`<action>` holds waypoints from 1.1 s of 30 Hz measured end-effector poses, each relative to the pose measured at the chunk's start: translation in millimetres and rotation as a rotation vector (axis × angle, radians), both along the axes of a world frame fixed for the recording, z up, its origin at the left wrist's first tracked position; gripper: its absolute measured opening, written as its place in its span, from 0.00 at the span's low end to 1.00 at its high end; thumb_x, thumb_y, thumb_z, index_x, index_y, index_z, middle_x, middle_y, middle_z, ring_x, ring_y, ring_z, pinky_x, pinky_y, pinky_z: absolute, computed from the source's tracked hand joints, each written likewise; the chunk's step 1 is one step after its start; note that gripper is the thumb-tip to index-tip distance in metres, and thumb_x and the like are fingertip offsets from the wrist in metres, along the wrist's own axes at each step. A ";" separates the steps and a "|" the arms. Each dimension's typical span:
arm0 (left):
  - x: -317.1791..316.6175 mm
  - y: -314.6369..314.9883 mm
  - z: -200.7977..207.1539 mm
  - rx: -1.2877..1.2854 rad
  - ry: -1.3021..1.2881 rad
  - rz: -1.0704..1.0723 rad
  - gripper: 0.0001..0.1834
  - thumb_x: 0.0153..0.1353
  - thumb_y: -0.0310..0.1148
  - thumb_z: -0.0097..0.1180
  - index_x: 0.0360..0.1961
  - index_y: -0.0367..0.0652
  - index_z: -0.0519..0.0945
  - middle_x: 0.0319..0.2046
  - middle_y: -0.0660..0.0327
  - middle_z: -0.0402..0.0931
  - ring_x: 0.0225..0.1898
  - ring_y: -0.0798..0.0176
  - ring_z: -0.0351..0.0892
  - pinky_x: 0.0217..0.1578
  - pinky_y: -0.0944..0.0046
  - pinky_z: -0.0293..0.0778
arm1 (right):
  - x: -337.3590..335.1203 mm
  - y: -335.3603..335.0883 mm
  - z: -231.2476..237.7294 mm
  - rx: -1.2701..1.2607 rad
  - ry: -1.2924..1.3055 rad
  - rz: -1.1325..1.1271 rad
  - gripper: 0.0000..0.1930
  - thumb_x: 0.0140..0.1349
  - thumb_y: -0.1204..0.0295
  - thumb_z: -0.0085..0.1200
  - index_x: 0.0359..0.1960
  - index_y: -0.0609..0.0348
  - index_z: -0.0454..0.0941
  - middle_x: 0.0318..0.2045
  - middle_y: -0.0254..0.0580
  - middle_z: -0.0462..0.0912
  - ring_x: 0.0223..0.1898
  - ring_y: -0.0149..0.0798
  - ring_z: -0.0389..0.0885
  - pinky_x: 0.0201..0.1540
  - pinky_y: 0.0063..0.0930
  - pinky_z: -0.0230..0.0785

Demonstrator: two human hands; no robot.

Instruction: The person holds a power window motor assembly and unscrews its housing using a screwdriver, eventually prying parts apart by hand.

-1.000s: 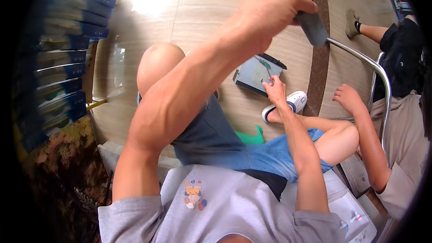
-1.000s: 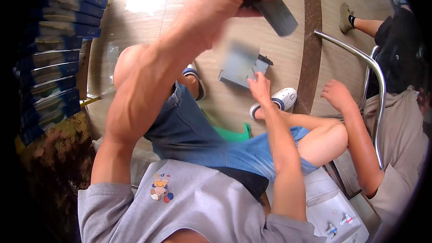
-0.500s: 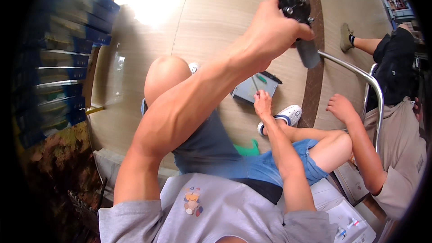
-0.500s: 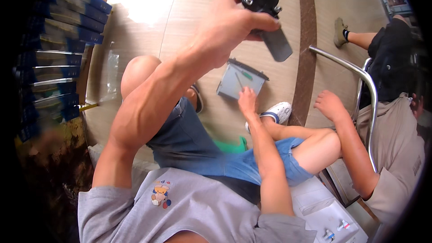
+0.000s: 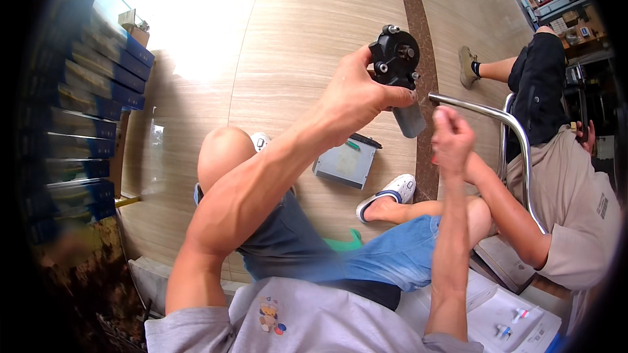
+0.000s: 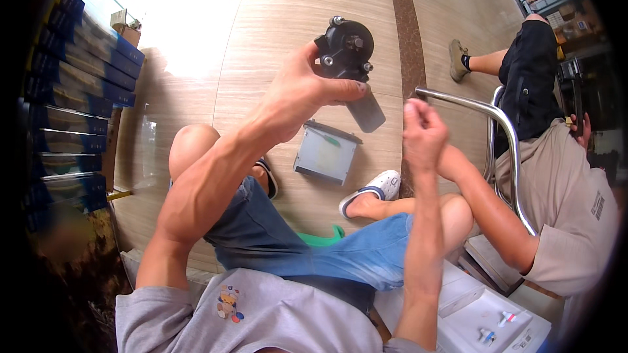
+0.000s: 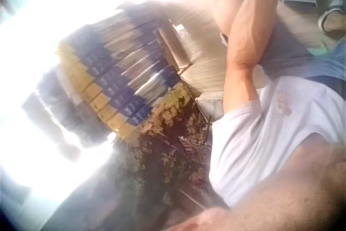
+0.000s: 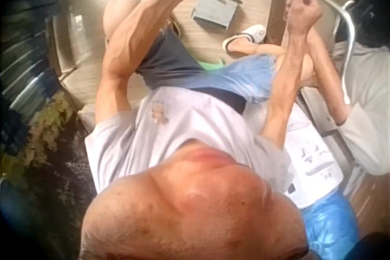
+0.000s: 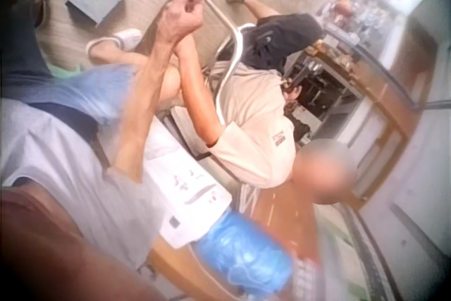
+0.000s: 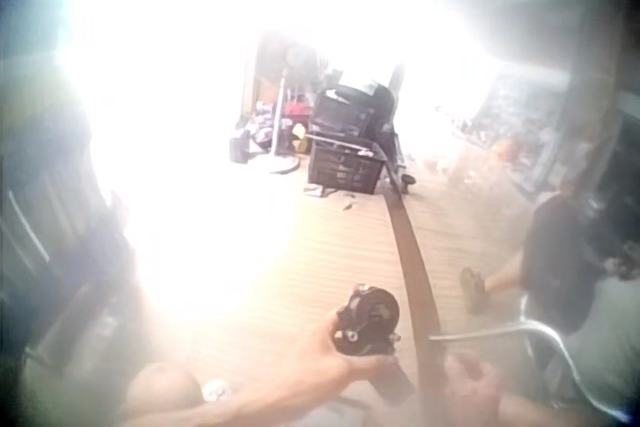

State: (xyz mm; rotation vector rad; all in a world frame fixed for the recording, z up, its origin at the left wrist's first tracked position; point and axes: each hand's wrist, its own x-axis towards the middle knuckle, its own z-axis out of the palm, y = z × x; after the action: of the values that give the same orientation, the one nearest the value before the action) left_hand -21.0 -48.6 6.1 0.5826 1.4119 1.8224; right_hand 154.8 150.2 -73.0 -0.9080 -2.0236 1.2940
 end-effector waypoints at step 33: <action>27.0 14.9 -22.7 -0.441 0.504 -0.051 0.27 0.53 0.32 0.63 0.53 0.33 0.72 0.31 0.39 0.82 0.37 0.36 0.83 0.39 0.45 0.79 | -34.0 -73.2 50.2 0.275 0.072 0.280 0.05 0.57 0.78 0.66 0.36 0.59 0.84 0.26 0.32 0.81 0.24 0.21 0.72 0.25 0.18 0.63</action>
State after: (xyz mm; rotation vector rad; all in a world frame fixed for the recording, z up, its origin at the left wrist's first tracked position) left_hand 6.0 -33.7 -16.6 0.8663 2.0371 1.3032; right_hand 120.8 77.0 -22.8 -0.4589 -2.2584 1.1292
